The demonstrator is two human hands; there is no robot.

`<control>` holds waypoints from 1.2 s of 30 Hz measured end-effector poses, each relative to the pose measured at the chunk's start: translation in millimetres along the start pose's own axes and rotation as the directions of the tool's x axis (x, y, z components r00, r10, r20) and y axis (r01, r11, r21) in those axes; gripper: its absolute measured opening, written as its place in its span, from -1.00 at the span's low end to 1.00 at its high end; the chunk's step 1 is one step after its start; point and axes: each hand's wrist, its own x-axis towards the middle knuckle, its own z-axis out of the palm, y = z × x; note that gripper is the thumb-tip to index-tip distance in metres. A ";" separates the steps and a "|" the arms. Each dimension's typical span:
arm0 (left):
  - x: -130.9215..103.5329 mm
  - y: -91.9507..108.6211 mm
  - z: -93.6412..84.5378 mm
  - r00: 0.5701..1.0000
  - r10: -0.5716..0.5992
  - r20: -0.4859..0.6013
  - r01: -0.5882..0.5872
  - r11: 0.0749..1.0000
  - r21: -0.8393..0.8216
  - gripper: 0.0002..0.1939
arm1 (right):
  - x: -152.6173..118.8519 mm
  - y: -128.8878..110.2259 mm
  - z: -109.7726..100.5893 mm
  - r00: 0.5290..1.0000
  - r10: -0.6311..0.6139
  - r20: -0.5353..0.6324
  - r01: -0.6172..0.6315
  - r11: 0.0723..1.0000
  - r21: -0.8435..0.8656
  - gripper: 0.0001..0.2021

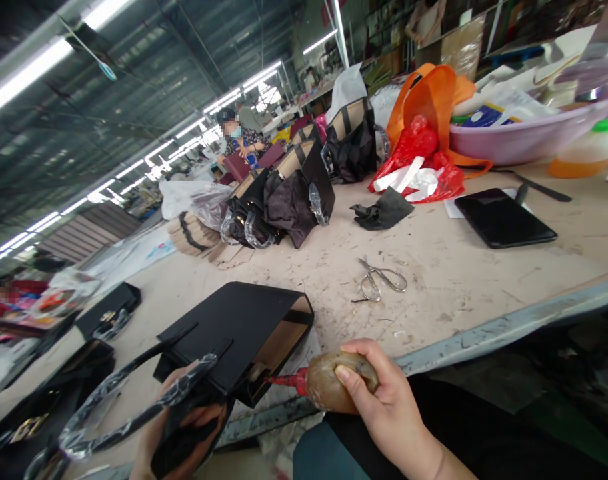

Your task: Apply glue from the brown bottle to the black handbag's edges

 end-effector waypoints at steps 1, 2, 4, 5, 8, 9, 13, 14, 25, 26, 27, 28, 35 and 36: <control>-0.1 -0.2 1.1 1.000 -0.004 -0.001 0.004 1.000 0.002 -0.74 | 0.1 -0.2 0.1 1.000 0.001 -0.003 -0.001 1.000 0.003 -0.85; -0.5 -0.6 2.3 1.000 0.001 -0.002 -0.001 1.000 0.008 -0.72 | 0.7 0.2 0.1 1.000 0.003 -0.016 -0.003 1.000 0.000 -0.85; -1.7 -1.5 4.6 1.000 0.026 0.000 -0.026 0.999 0.031 -0.71 | 2.9 1.9 0.2 0.998 0.009 -0.061 -0.010 1.000 -0.017 -0.85; -2.3 -2.0 5.4 0.999 0.037 0.002 -0.038 0.998 0.045 -0.70 | 4.1 2.7 0.2 0.997 0.010 -0.080 -0.012 1.000 -0.027 -0.84; -3.7 -3.1 6.4 0.998 0.059 0.012 -0.059 0.996 0.065 -0.71 | 5.5 1.8 0.3 0.996 -0.004 -0.084 0.000 0.999 -0.048 -0.84; -3.9 -3.3 6.2 0.998 0.065 0.016 -0.066 0.996 0.065 -0.71 | 4.8 -0.1 0.3 0.998 -0.011 -0.070 0.008 0.999 -0.047 -0.84; -3.9 -3.1 4.7 0.998 0.058 0.022 -0.059 0.996 0.061 -0.73 | -1.6 -11.0 0.7 0.999 -0.044 0.001 0.044 0.999 -0.017 -0.85; -3.7 -3.0 4.1 0.998 0.051 0.020 -0.052 0.997 0.053 -0.73 | -3.0 -12.8 0.8 0.998 -0.056 0.015 0.056 0.998 -0.014 -0.85; 0.6 6.3 7.8 0.998 0.003 0.070 -0.004 1.000 0.024 -0.70 | 23.3 19.5 -10.3 0.979 -0.080 -0.188 0.032 0.969 -0.245 -0.80; 1.0 8.8 10.5 0.996 -0.003 0.085 0.001 1.000 0.022 -0.71 | 26.6 21.1 -11.2 0.975 -0.080 -0.206 0.025 0.966 -0.256 -0.80; 1.4 11.3 13.4 0.995 -0.004 0.097 0.002 1.000 0.020 -0.72 | 29.2 21.9 -11.4 0.973 -0.080 -0.218 0.022 0.965 -0.260 -0.79; 2.0 13.7 16.4 0.995 -0.004 0.104 0.002 1.000 0.019 -0.72 | 31.1 22.2 -10.9 0.972 -0.080 -0.222 0.020 0.966 -0.258 -0.79; 4.6 23.4 30.2 0.994 -0.027 0.104 0.028 1.000 -0.006 -0.64 | 34.1 31.1 -0.5 0.985 -0.130 -0.117 0.094 0.958 -0.271 -0.81; 4.4 24.3 31.2 0.994 -0.024 0.103 0.024 1.000 -0.002 -0.63 | 35.0 33.7 -0.5 0.982 -0.141 -0.122 0.101 0.952 -0.289 -0.82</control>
